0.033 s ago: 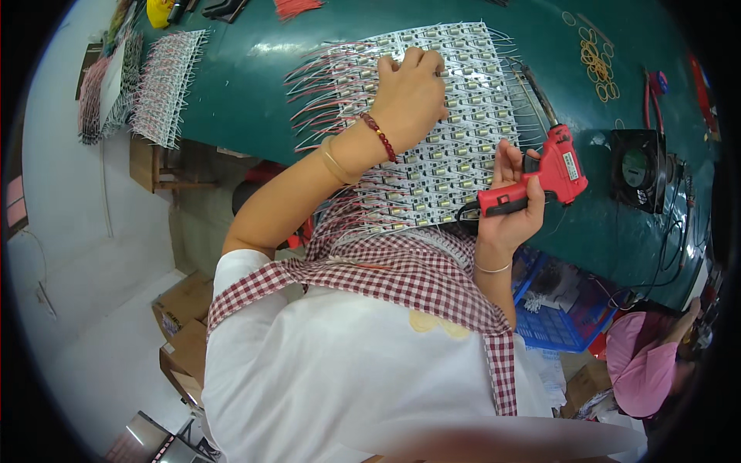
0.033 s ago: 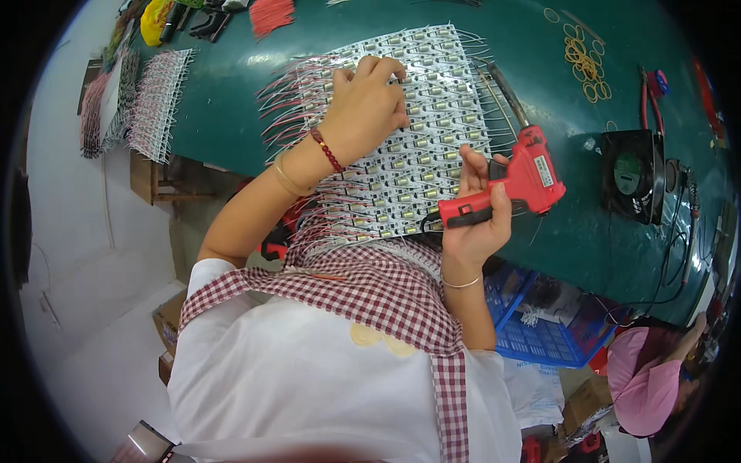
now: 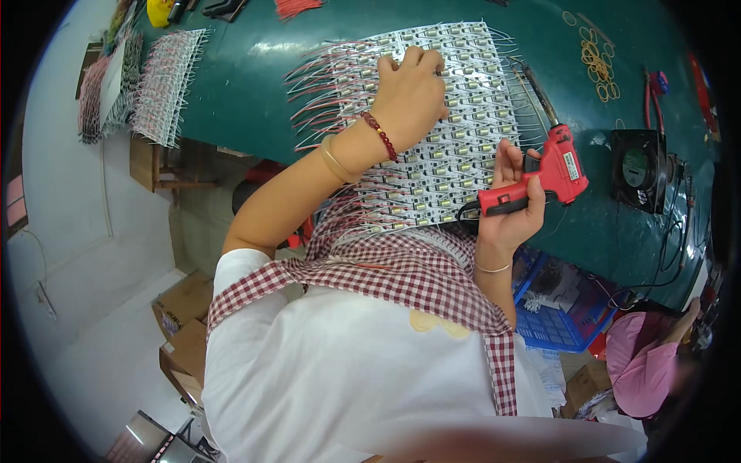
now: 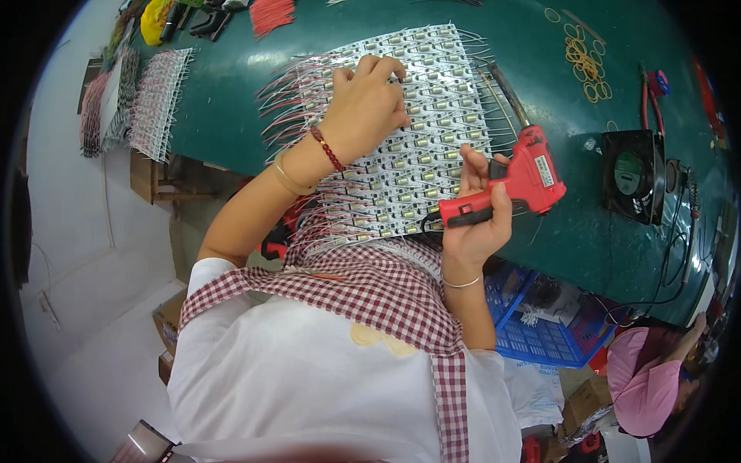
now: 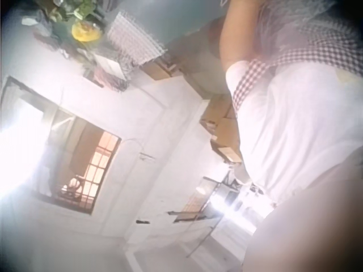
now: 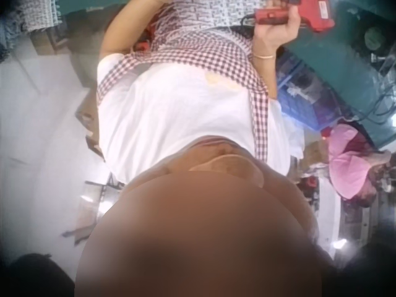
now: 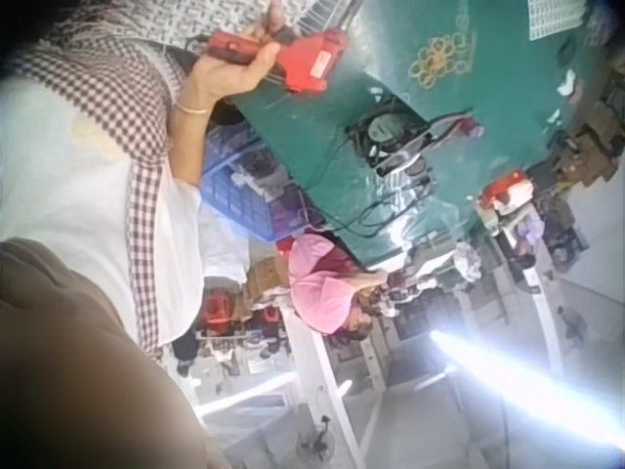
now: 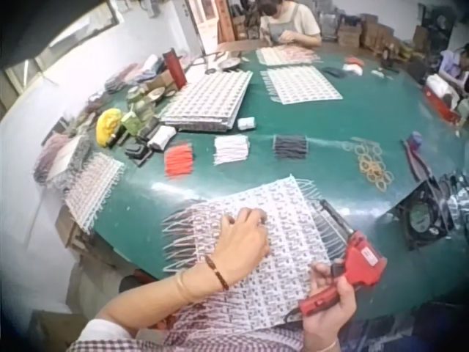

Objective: The person assembles an LED grid by soldering wires and electronic components together with a handheld soldering iron.

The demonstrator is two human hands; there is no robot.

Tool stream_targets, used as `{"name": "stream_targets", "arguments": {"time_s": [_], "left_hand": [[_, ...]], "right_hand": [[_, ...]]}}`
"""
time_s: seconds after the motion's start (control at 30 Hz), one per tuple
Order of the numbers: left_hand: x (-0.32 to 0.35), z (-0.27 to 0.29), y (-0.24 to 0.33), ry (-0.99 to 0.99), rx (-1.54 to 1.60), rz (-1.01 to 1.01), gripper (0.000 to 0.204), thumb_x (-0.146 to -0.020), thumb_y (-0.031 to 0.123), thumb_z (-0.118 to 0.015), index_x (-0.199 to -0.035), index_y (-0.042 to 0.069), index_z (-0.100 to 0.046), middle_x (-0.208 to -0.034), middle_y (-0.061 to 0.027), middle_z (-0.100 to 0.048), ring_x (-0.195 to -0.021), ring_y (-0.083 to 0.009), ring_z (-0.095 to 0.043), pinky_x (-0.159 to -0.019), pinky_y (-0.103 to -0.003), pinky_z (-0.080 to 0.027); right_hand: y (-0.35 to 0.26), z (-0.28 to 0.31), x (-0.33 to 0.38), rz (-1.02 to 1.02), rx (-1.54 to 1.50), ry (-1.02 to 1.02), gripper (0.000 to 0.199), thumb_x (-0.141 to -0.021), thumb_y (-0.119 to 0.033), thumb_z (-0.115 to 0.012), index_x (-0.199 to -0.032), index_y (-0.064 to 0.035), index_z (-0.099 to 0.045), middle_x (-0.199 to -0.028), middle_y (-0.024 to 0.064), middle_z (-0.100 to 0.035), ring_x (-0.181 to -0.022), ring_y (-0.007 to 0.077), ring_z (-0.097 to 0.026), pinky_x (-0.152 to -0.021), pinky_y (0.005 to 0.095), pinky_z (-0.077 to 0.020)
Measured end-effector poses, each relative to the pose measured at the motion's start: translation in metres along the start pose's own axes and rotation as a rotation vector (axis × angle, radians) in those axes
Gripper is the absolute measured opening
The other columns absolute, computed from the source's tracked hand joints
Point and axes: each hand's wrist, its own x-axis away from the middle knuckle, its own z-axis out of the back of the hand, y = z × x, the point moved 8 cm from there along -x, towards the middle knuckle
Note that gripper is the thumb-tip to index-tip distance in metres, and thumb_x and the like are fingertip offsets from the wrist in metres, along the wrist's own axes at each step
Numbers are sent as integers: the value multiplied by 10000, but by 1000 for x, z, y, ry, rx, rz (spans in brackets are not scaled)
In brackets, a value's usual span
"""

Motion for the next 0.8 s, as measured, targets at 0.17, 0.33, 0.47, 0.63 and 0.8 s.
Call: {"name": "stream_targets", "arguments": {"time_s": [0.17,0.33,0.47,0.63,0.8], "left_hand": [[2,2,5,20,-21,-30,104,-693,158,-694,-649,85,-633,-1151,-18,-531,-1117,-225,-436,-877,-469,-320],[31,40,-9,257,-33,85,99,-682,116,-651,-635,75,-573,-1251,-46,-517,-1170,-271,-427,-902,-485,-309],[55,32,-28,225,-52,196,98,-681,110,-648,-646,80,-561,-1250,-61,-516,-1158,-277,-435,-911,-478,-291],[59,48,-28,187,-337,261,84,-698,116,-663,-705,88,-584,-1234,-58,-517,-1162,-261,-437,-918,-486,-292],[28,22,27,76,-95,43,153,-674,192,-721,-762,83,-658,-1202,-42,-524,-1163,-227,-428,-920,-513,-314]], "right_hand": [[0,1,0,4,9,-2,373,-885,-147,-497,-1197,45,-430,-1086,267,-570,-1195,392,-474,-1121,469,-271],[0,3,0,6,-12,-12,370,-885,-147,-494,-1195,46,-431,-1083,267,-572,-1192,393,-476,-1121,468,-271],[-2,-1,-1,20,13,-10,365,-884,-144,-493,-1190,46,-434,-1094,268,-571,-1194,391,-476,-1120,465,-274],[0,1,-2,4,1,-8,362,-883,-142,-493,-1186,48,-435,-1099,275,-568,-1198,392,-473,-1119,468,-276],[1,0,-1,6,-2,-1,361,-882,-141,-494,-1185,46,-436,-1105,278,-561,-1202,393,-469,-1121,471,-273]]}}
